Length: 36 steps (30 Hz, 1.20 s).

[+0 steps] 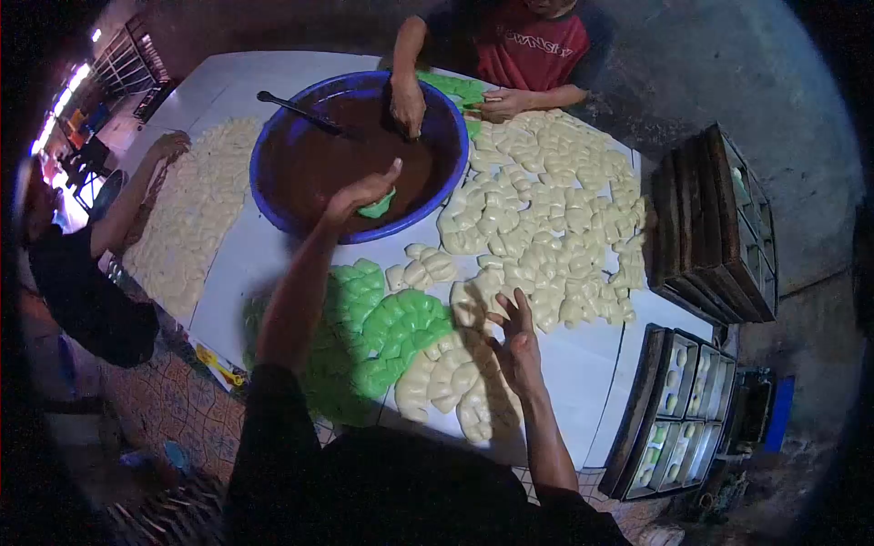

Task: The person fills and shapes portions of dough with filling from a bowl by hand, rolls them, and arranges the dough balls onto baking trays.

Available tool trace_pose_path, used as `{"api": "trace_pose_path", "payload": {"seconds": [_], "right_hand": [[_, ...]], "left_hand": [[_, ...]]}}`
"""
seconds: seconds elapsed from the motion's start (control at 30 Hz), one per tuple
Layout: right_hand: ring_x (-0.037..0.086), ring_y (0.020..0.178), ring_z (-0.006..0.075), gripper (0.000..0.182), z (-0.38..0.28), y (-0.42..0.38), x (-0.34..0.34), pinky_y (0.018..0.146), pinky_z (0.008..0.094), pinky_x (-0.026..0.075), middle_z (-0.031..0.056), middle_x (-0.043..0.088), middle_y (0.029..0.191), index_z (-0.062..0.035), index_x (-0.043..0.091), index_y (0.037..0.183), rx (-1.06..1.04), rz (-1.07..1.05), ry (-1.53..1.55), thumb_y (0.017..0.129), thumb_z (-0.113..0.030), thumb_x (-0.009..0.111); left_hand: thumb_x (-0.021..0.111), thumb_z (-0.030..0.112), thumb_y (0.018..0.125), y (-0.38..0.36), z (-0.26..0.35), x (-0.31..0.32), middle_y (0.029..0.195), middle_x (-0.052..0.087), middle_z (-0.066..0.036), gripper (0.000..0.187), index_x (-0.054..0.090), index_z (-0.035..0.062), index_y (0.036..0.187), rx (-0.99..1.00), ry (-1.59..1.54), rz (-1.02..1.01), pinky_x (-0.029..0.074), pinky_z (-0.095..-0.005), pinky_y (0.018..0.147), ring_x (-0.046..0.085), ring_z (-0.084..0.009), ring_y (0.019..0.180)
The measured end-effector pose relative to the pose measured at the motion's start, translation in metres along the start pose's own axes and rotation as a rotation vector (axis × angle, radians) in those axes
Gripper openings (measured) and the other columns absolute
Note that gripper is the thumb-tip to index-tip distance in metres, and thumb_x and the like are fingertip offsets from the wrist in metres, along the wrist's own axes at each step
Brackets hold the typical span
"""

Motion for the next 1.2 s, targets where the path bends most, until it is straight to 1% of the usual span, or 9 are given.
{"api": "trace_pose_path", "payload": {"seconds": [0.17,0.27,0.37,0.47,0.57,0.73,0.9,1.1,1.2], "right_hand": [[0.042,0.119,0.0185,0.096,0.006,-0.012,0.005,0.088,0.0384,0.044,0.0061,0.033,0.143,-0.0168,0.018,0.149,0.107,0.091,0.115,0.078,-0.059,0.065],[0.052,0.114,0.0177,0.072,0.012,-0.007,0.008,0.085,0.03,0.05,0.0097,0.041,0.139,-0.0097,0.022,0.147,-0.042,0.026,0.172,0.09,-0.03,0.062],[0.052,0.11,0.019,0.07,0.014,-0.003,0.024,0.089,0.0309,0.047,0.0119,0.049,0.132,-0.0007,0.02,0.146,0.168,0.041,0.491,0.094,-0.027,0.057],[0.054,0.093,0.0156,0.033,0.034,-0.013,0.014,0.078,0.0281,0.048,0.0092,0.056,0.109,0.0045,0.055,0.119,0.168,0.103,0.551,0.093,-0.016,0.058],[0.053,0.092,0.0153,0.028,-0.011,-0.048,0.006,0.075,0.0278,0.047,0.0089,0.054,0.109,0.0036,0.06,0.113,-0.053,0.272,0.171,0.089,-0.01,0.062],[0.051,0.097,0.0262,0.037,-0.06,-0.109,-0.019,0.077,0.0313,0.047,0.0131,0.052,0.113,-0.0012,0.061,0.111,-0.605,0.172,-1.07,0.074,0.002,0.065],[0.062,0.09,0.0263,0.029,-0.075,-0.161,-0.081,0.078,0.0322,0.05,0.0143,0.058,0.102,-0.0022,0.062,0.105,-0.517,0.41,-0.291,0.077,0.004,0.065],[0.061,0.085,0.0203,0.018,-0.106,-0.231,-0.106,0.073,0.0289,0.05,0.0103,0.061,0.092,-0.0006,0.066,0.1,-0.715,0.47,-0.624,0.082,-0.002,0.066],[0.059,0.076,0.0117,0.022,-0.086,-0.266,-0.154,0.069,0.026,0.048,0.0037,0.061,0.077,-0.0009,0.065,0.108,-0.387,0.645,-0.375,0.087,-0.007,0.064]], "left_hand": [[0.029,0.07,0.089,-0.035,0.015,0.018,0.086,0.064,-0.02,0.084,0.066,-0.0046,0.1,-0.187,-0.028,-0.327,0.047,-0.045,0.069,0.061,-0.0368,0.076],[0.015,0.08,0.084,-0.104,0.068,0.002,0.088,0.067,-0.015,0.098,0.07,0.0008,0.102,0.353,0.008,0.277,0.044,-0.0395,0.08,0.059,-0.0255,0.079],[0.017,0.083,0.08,-0.17,0.081,0.071,0.11,0.062,-0.02,0.101,0.062,0.0014,0.12,0.128,-0.681,-0.096,0.04,-0.0391,0.092,0.057,-0.0287,0.098],[0.02,0.068,0.093,-0.239,0.113,0.141,0.122,0.057,-0.019,0.089,0.04,-0.0077,0.135,0.028,-1.297,-0.354,0.037,-0.0403,0.1,0.056,-0.0286,0.108],[0.029,0.06,0.095,-0.266,0.115,0.176,0.125,0.054,-0.019,0.079,0.037,-0.0055,0.138,0.021,-1.266,-0.1,0.035,-0.0419,0.102,0.056,-0.0305,0.11],[0.058,0.003,0.088,-0.319,0.145,0.201,0.112,0.06,-0.017,0.042,0.051,-0.0029,0.129,0.294,-0.897,-0.113,0.051,-0.0299,0.079,0.061,-0.0184,0.093],[0.059,-0.004,0.084,-0.337,0.174,0.256,0.091,0.063,-0.012,0.022,0.062,-0.0054,0.105,0.61,-0.657,-0.211,0.052,-0.0266,0.069,0.061,-0.0128,0.081],[0.061,-0.003,0.082,-0.349,0.205,0.322,0.086,0.062,-0.007,0.011,0.062,-0.005,0.093,0.226,-0.64,-0.482,0.051,-0.0251,0.066,0.059,-0.0124,0.074],[0.062,-0.004,0.081,-0.364,0.23,0.376,0.088,0.061,-0.007,0.015,0.06,-0.0039,0.096,0.391,-0.717,-0.585,0.052,-0.0255,0.067,0.059,-0.0126,0.078]]}}
Point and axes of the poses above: each hand's wrist, its own y-axis towards the middle knuckle, its own x-axis out of the palm, z = x × y, the point moved 5 cm from there along y, towards the middle knuckle
